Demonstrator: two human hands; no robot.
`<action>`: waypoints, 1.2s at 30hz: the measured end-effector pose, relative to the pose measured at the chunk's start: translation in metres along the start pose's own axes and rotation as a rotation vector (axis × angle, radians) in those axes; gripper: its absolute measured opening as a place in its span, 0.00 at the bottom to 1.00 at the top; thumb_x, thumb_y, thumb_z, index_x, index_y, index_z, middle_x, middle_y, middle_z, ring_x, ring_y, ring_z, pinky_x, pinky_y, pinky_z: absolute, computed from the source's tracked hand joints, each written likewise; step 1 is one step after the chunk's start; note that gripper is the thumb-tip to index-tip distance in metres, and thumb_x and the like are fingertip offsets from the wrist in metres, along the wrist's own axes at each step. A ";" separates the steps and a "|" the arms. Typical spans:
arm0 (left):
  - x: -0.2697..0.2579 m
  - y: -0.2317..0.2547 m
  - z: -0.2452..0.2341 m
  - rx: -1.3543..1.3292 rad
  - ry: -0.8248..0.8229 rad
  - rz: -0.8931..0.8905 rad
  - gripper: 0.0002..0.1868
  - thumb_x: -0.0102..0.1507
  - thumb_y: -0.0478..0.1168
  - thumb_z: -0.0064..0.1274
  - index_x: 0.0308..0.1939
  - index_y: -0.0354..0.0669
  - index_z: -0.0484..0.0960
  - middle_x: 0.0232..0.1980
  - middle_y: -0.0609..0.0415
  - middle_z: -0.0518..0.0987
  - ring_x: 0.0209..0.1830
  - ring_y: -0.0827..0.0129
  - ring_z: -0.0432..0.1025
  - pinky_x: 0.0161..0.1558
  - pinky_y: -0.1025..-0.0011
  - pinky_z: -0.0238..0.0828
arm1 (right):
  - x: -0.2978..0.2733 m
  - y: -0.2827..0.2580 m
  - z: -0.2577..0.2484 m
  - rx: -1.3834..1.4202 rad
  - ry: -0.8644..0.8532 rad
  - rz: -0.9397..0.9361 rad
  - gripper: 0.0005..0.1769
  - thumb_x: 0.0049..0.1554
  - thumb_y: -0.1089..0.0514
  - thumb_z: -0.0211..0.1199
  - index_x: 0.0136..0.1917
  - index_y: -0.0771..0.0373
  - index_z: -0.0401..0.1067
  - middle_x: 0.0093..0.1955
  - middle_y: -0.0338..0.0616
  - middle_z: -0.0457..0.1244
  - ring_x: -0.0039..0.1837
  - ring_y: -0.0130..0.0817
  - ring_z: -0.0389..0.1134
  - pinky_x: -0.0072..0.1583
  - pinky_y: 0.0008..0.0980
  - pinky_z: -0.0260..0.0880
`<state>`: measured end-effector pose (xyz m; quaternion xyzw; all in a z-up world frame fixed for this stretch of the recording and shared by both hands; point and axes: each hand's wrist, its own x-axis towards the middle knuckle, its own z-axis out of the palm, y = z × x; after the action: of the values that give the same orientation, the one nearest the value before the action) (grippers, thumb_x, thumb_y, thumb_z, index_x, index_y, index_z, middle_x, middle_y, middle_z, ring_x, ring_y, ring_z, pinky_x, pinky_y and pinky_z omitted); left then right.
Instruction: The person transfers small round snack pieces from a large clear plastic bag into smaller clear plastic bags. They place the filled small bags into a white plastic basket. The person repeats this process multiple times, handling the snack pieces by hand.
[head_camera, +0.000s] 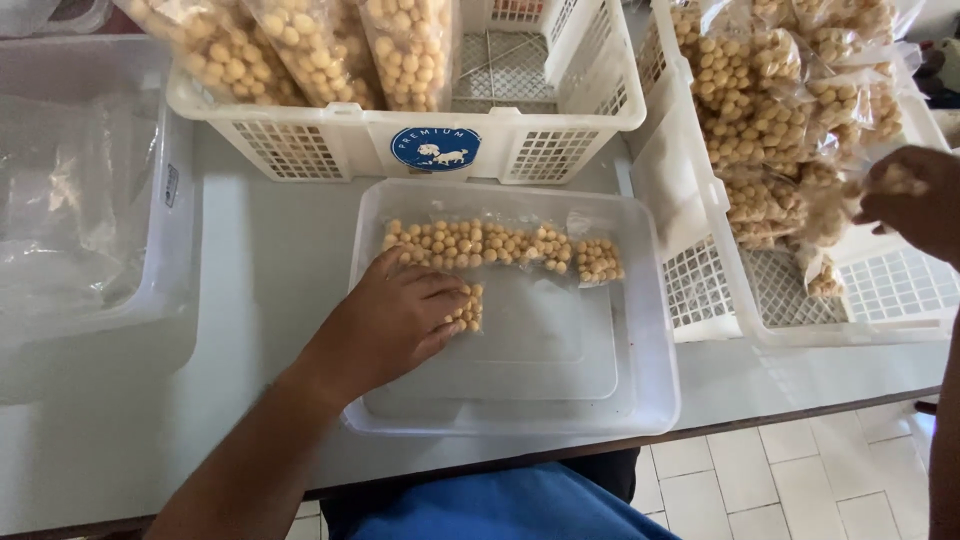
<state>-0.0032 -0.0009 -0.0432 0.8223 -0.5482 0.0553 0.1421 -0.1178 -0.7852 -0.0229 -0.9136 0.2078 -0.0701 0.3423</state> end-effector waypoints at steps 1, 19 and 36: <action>0.000 -0.001 0.001 0.005 0.024 0.022 0.20 0.74 0.52 0.63 0.67 0.53 0.91 0.73 0.57 0.89 0.68 0.57 0.82 0.81 0.44 0.59 | 0.002 0.001 -0.001 0.089 0.003 -0.075 0.13 0.77 0.77 0.68 0.69 0.70 0.69 0.57 0.69 0.71 0.53 0.61 0.79 0.48 0.52 0.80; -0.002 -0.003 -0.003 -0.027 -0.071 -0.178 0.18 0.78 0.45 0.54 0.72 0.56 0.88 0.73 0.57 0.86 0.79 0.61 0.78 0.88 0.33 0.54 | -0.162 -0.367 0.263 -0.204 -0.420 -0.424 0.24 0.59 0.55 0.74 0.68 0.48 0.78 0.58 0.45 0.74 0.56 0.62 0.80 0.56 0.63 0.83; 0.002 0.001 -0.011 -0.009 -0.105 -0.192 0.19 0.81 0.48 0.47 0.71 0.58 0.89 0.71 0.56 0.87 0.78 0.61 0.79 0.87 0.34 0.56 | -0.214 -0.389 0.214 -0.599 -0.680 -0.351 0.47 0.67 0.48 0.73 0.93 0.58 0.59 0.94 0.56 0.56 0.78 0.72 0.72 0.73 0.72 0.80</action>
<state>-0.0026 0.0001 -0.0325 0.8722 -0.4739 -0.0041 0.1214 -0.1241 -0.3017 0.0728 -0.9644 -0.0618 0.2385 0.0958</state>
